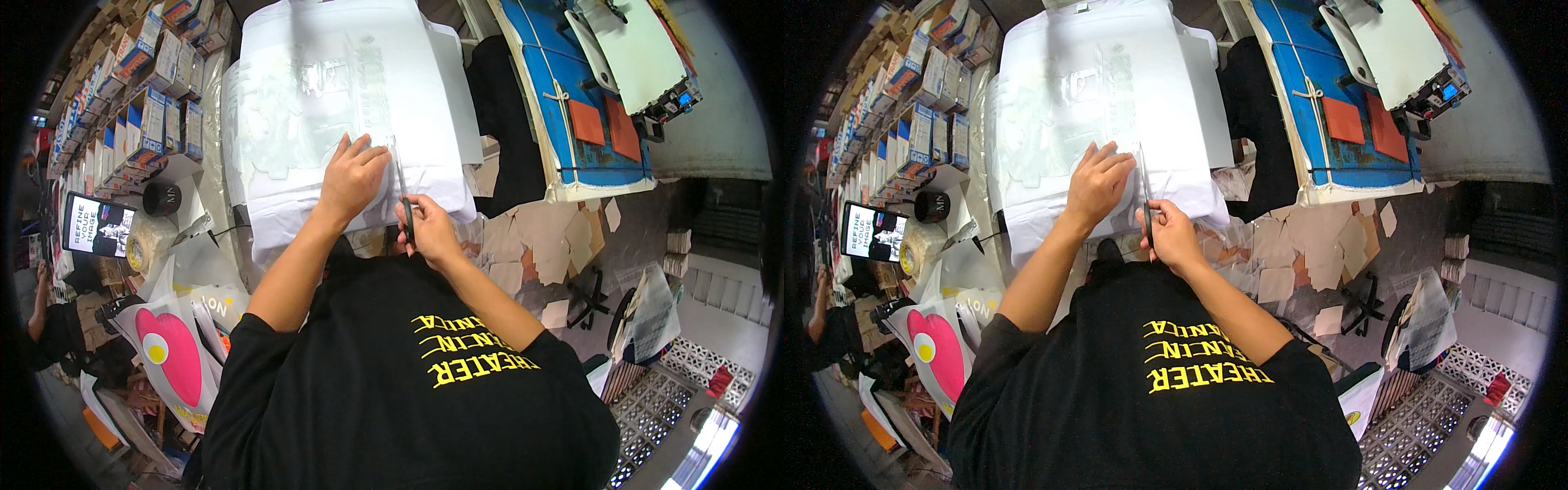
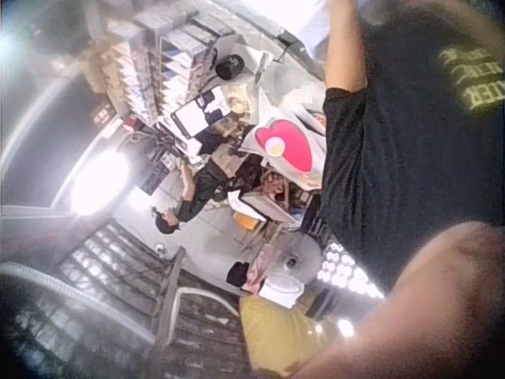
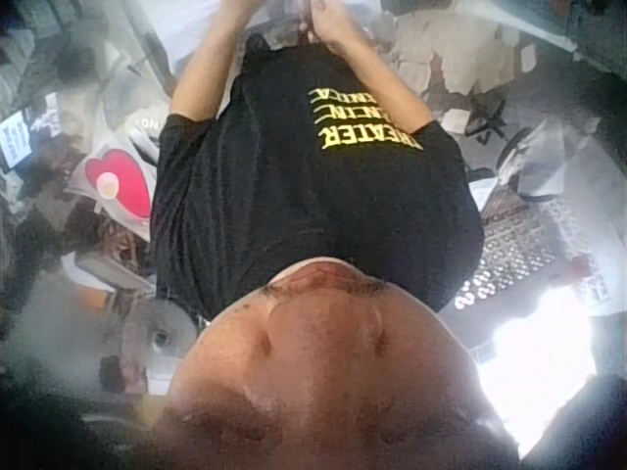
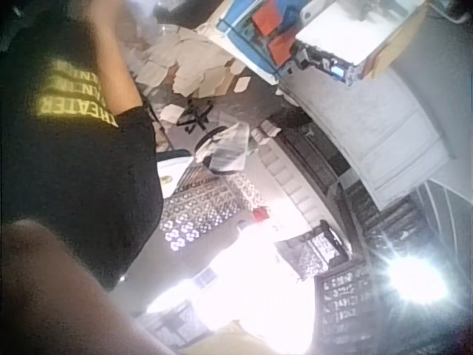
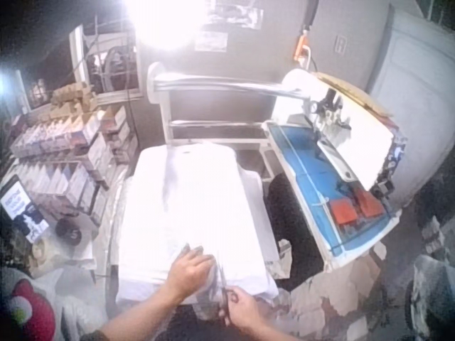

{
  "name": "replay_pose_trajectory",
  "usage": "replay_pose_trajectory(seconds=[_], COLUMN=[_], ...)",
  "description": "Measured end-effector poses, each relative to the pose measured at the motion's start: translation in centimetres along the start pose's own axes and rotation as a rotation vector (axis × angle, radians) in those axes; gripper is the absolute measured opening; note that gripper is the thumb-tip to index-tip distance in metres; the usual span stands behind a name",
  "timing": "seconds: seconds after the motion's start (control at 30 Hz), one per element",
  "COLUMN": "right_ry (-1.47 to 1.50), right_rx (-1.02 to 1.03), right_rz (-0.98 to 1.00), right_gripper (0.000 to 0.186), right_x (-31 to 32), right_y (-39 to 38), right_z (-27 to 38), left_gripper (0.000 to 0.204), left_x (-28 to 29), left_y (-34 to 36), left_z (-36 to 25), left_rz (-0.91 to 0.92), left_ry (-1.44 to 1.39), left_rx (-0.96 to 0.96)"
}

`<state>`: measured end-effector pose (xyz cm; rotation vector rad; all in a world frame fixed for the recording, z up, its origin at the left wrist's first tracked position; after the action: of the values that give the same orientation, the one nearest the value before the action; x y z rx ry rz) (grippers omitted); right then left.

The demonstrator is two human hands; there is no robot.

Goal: The person prepares and applies heat-transfer graphics to shirts using a heat press machine, trimming transfer sheets with scissors and aligning them on garments.

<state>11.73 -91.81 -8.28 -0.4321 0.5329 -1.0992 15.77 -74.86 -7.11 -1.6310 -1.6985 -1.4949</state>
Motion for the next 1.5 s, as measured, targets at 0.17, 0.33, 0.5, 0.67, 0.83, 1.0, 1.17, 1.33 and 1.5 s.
replay_pose_trajectory(seconds=[0.17,0.33,0.5,0.67,0.83,1.0,1.17,1.33,1.5], right_ry=[0.024,-0.003,-0.016,-0.032,0.007,-0.036,-0.091,-0.287,-0.567], right_rx=[0.015,0.029,0.091,0.112,0.125,0.138,0.136,0.245,0.495], right_rz=[-0.02,-0.028,-0.053,-0.085,-0.088,-0.076,-0.082,-0.246,-0.385], right_gripper=[0.039,0.033,0.031,0.03,0.03,0.03,0.031,0.037,0.042], right_x=[-0.1,0.1,0.2,0.1,0.1,0.4,0.8,3.3,8.8], right_y=[2.2,3.1,5.3,6.7,8.8,10.1,12.8,12.9,8.3], right_z=[2.2,2.9,4.6,6.1,7.0,8.1,9.9,10.0,11.1], left_gripper=[0.02,0.017,0.018,0.02,0.023,0.021,0.02,0.073,0.054], left_x=[0.9,2.0,3.1,3.6,3.8,4.2,5.0,4.0,5.8], left_y=[-0.8,-1.3,-2.0,-2.8,-3.4,-3.9,-5.1,-6.2,-5.2], left_z=[-1.4,-2.7,-4.3,-4.9,-5.5,-5.4,-6.3,-0.7,6.6], left_rz=[-0.028,-0.053,-0.059,-0.066,-0.073,-0.044,0.063,0.209,0.245], left_ry=[-0.053,-0.083,-0.09,-0.114,-0.129,-0.146,-0.167,0.237,0.265], left_rx=[-0.003,-0.001,-0.011,-0.007,-0.021,-0.005,0.028,0.661,0.358])
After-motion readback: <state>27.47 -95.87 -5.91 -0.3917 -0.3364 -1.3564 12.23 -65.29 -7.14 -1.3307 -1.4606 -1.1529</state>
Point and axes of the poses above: each hand's wrist, its own y-axis towards the middle knuckle, its own x-axis out of the back of the hand, z = x × y, the point moved 4 cm from there along y, towards the middle knuckle, and after that the axes turned 6 degrees about z, right-handed, at the moved point
